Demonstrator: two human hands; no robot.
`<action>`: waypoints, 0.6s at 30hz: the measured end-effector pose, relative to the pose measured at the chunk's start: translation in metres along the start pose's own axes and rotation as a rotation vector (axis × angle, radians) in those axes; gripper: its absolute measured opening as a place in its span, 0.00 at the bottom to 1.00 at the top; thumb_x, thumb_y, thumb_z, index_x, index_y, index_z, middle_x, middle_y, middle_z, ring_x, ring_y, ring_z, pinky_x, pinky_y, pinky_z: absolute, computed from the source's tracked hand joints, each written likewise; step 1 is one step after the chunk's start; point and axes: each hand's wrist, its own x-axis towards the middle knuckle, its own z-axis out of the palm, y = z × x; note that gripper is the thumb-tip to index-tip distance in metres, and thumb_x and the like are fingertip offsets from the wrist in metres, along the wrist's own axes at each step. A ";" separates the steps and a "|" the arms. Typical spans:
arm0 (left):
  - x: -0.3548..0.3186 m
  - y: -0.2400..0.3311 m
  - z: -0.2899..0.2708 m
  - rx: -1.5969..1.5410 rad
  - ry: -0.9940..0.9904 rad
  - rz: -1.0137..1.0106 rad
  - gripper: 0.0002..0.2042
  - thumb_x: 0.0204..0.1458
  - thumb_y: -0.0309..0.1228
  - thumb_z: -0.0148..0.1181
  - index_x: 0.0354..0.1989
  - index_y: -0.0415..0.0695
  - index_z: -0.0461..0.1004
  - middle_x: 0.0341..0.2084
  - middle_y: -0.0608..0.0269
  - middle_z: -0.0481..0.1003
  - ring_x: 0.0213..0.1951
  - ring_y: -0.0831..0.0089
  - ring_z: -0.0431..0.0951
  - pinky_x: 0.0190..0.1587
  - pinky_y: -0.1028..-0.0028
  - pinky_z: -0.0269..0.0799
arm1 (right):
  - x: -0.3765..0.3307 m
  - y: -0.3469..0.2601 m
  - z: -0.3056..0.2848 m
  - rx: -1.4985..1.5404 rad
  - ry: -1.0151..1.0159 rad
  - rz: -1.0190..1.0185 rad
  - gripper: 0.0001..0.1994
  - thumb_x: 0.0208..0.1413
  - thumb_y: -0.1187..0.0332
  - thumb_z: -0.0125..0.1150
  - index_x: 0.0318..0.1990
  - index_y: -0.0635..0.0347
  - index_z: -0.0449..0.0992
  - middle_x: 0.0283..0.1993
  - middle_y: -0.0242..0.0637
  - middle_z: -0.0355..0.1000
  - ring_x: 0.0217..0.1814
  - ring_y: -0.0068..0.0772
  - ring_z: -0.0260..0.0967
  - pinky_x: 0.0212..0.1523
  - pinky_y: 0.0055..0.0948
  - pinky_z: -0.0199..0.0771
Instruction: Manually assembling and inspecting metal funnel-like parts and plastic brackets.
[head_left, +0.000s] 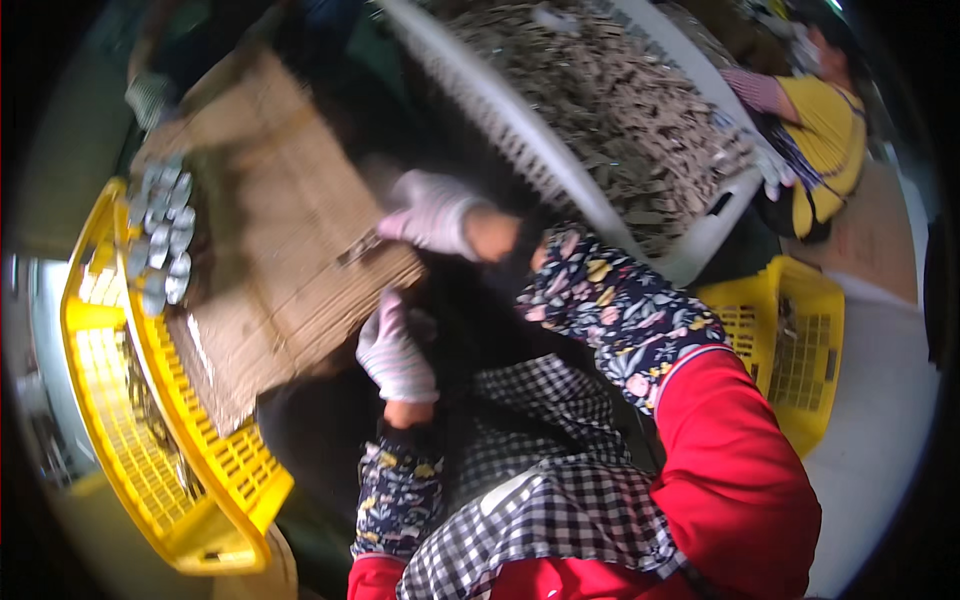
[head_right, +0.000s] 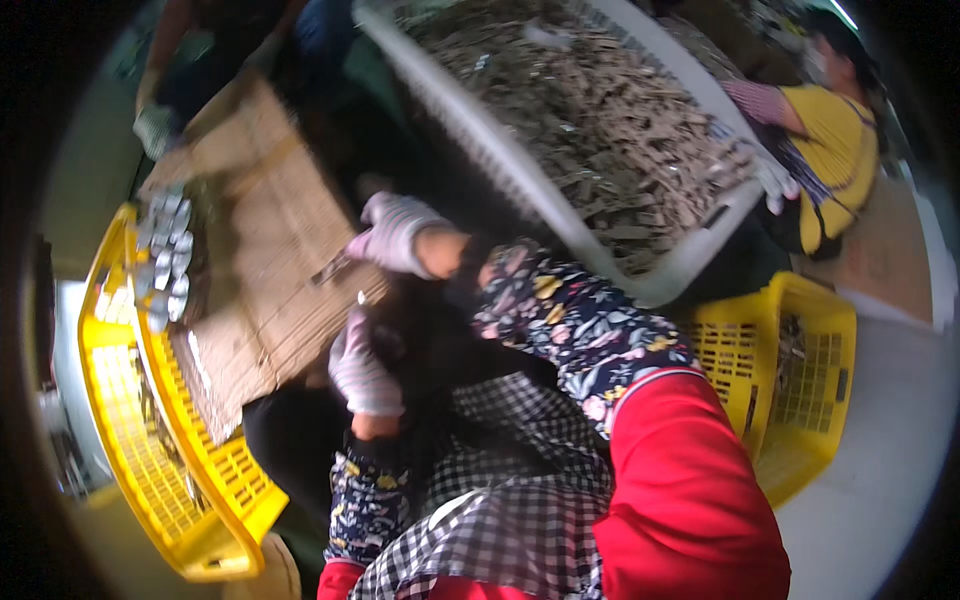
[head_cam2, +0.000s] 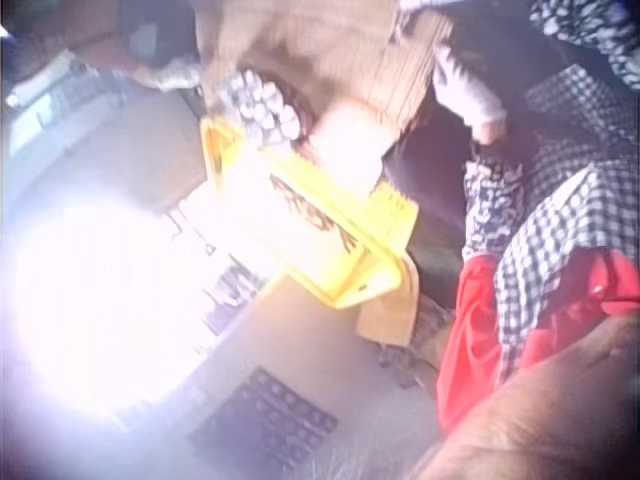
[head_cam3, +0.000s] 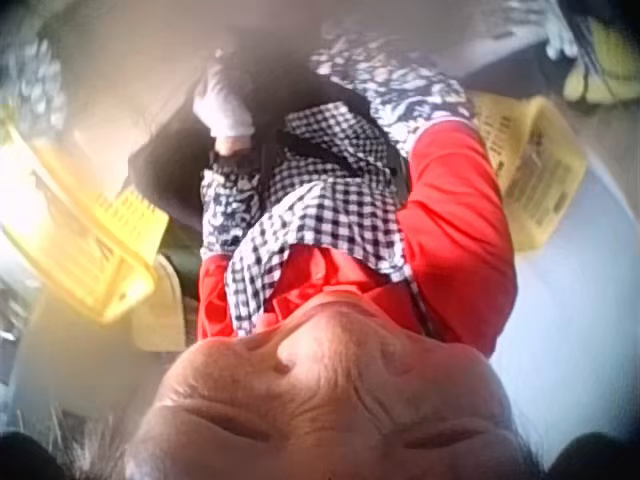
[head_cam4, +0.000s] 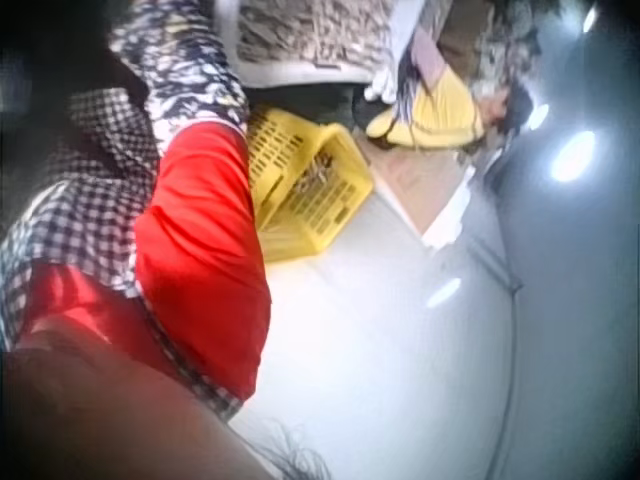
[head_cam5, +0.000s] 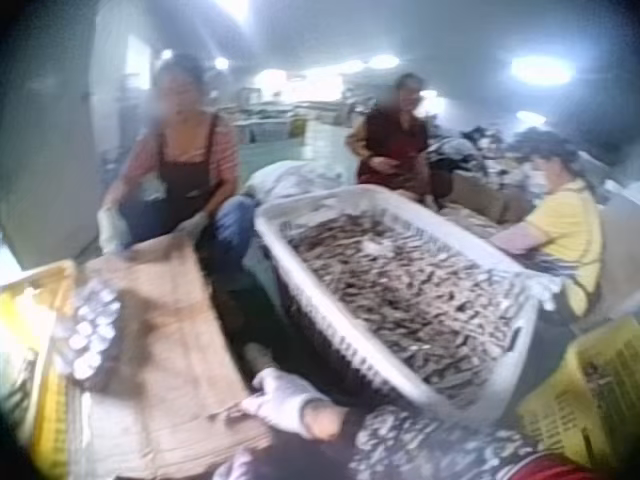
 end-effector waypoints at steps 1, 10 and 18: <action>0.000 -0.001 0.008 -0.036 -0.017 -0.012 0.15 0.54 0.39 0.55 0.29 0.37 0.73 0.11 0.64 0.70 0.14 0.78 0.67 0.19 0.78 0.64 | -0.013 -0.002 -0.016 -0.069 0.104 -0.006 0.35 0.43 0.45 0.61 0.52 0.64 0.67 0.52 0.55 0.67 0.58 0.46 0.63 0.58 0.35 0.61; -0.005 0.008 0.023 0.025 0.004 0.059 0.16 0.54 0.42 0.55 0.26 0.39 0.72 0.10 0.68 0.67 0.14 0.78 0.67 0.19 0.78 0.63 | 0.008 0.133 -0.197 -0.486 0.581 0.368 0.22 0.50 0.54 0.56 0.51 0.53 0.69 0.47 0.50 0.70 0.56 0.39 0.66 0.51 0.34 0.68; -0.018 0.007 -0.003 -0.047 -0.003 0.015 0.13 0.54 0.38 0.56 0.27 0.39 0.73 0.12 0.66 0.69 0.14 0.77 0.68 0.16 0.77 0.64 | 0.008 0.193 -0.185 -0.937 0.203 0.455 0.16 0.54 0.65 0.49 0.47 0.62 0.73 0.47 0.49 0.72 0.49 0.44 0.71 0.49 0.39 0.70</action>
